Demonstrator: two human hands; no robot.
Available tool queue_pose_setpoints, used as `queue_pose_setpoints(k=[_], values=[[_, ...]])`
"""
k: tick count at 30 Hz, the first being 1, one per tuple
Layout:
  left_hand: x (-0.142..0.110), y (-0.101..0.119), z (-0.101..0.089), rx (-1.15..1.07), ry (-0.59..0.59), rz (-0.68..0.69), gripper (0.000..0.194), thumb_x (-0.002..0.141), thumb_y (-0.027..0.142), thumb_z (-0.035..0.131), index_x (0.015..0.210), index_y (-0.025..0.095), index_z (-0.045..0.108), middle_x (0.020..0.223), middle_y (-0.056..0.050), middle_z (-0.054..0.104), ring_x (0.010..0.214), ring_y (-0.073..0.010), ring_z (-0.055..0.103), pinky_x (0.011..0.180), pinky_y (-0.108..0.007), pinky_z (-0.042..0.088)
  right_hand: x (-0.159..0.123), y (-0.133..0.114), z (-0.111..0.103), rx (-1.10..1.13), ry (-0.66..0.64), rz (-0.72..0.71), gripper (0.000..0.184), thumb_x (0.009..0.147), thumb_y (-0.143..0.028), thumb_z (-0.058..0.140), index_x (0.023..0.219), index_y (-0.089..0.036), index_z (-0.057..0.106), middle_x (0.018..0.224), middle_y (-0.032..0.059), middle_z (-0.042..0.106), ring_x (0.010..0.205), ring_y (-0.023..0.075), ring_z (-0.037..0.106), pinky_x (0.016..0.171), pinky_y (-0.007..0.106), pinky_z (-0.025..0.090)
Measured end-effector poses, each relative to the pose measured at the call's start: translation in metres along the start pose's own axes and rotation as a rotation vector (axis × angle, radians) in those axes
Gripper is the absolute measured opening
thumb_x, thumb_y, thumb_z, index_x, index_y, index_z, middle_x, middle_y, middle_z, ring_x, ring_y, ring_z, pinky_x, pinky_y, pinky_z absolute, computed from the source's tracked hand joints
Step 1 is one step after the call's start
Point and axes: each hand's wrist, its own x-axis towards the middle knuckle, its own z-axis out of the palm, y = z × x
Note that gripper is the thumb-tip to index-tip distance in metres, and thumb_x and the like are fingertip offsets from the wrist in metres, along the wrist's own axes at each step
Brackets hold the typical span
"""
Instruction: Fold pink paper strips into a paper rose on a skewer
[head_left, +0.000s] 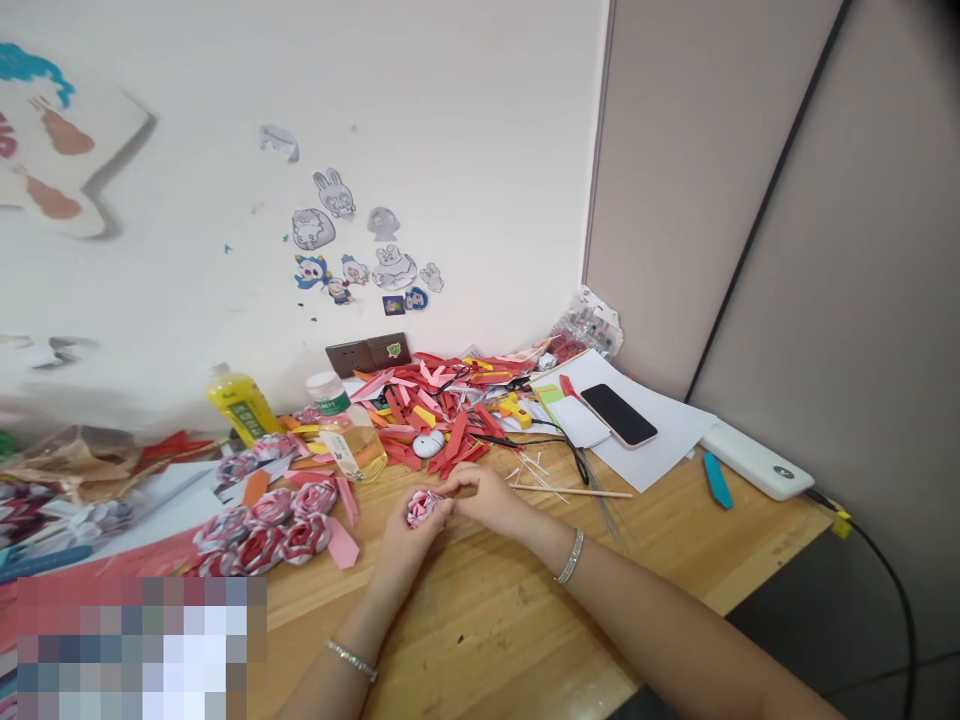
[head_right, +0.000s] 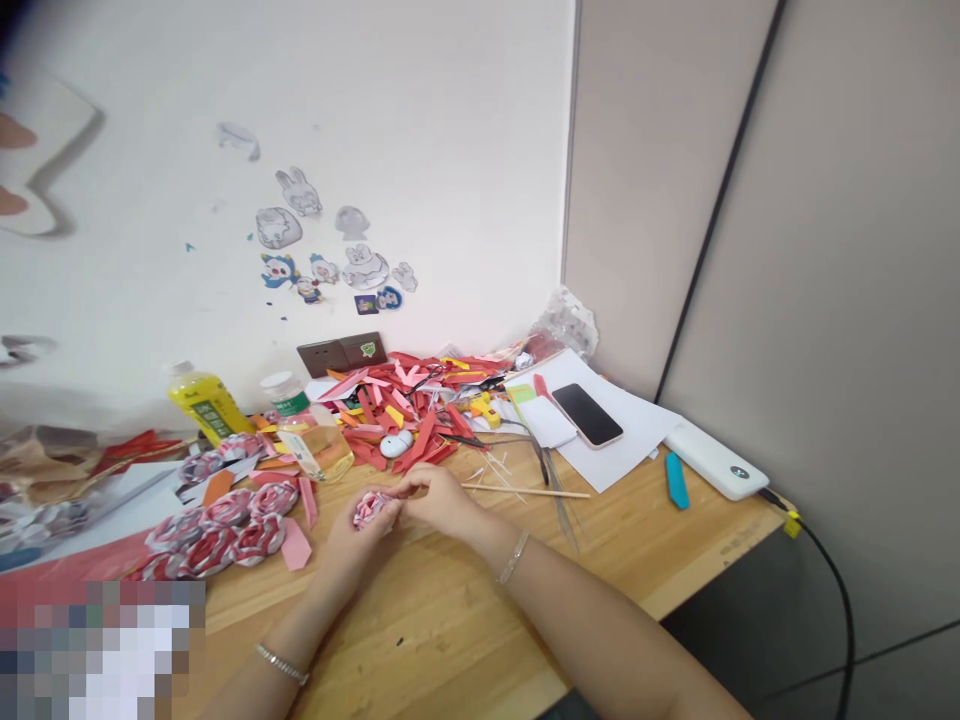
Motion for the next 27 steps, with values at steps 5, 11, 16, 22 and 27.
queue_pose_setpoints(k=[5,11,16,22,27], values=[[0.002,-0.003,-0.003,-0.03,-0.031,-0.005,0.032,0.059,0.037,0.07,0.082,0.016,0.062,0.081,-0.005,0.066,0.077,-0.0213,0.059,0.074,-0.032,0.046,0.001,-0.001,0.0,0.006,0.016,0.012,0.013,0.064,-0.022,0.073,0.076,-0.018,0.071,0.076,0.0009,0.059,0.075,0.0142,0.056,0.073,0.027,0.044],[0.004,-0.012,-0.005,-0.071,-0.046,-0.03,0.045,0.049,0.036,0.074,0.086,0.017,0.059,0.084,-0.006,0.067,0.078,-0.0236,0.061,0.073,-0.035,0.048,0.001,-0.006,0.001,0.035,-0.003,0.04,0.018,0.061,-0.025,0.075,0.077,-0.017,0.07,0.077,0.001,0.062,0.074,0.0144,0.057,0.071,0.027,0.045],[0.005,-0.015,-0.005,-0.111,-0.09,-0.056,0.063,0.042,0.039,0.075,0.096,0.015,0.055,0.084,-0.007,0.067,0.076,-0.024,0.062,0.069,-0.034,0.049,0.001,-0.007,-0.002,0.123,-0.019,0.054,0.026,0.065,-0.036,0.072,0.08,-0.015,0.068,0.085,0.0045,0.067,0.079,0.0167,0.061,0.074,0.029,0.047],[0.001,-0.006,-0.003,-0.03,-0.074,-0.061,0.052,0.051,0.038,0.074,0.096,0.017,0.058,0.088,-0.007,0.067,0.081,-0.0242,0.062,0.072,-0.034,0.049,0.002,-0.009,-0.008,0.116,-0.068,0.091,0.03,0.062,-0.038,0.073,0.08,-0.015,0.068,0.084,0.0049,0.068,0.081,0.0184,0.061,0.078,0.033,0.046],[0.003,-0.007,-0.002,0.013,-0.057,-0.007,0.041,0.057,0.036,0.071,0.091,0.017,0.057,0.084,-0.004,0.065,0.077,-0.0212,0.061,0.073,-0.034,0.048,0.003,-0.003,-0.008,0.129,-0.079,0.083,0.031,0.06,-0.04,0.074,0.078,-0.016,0.069,0.082,0.0044,0.068,0.08,0.0184,0.061,0.078,0.032,0.046]])
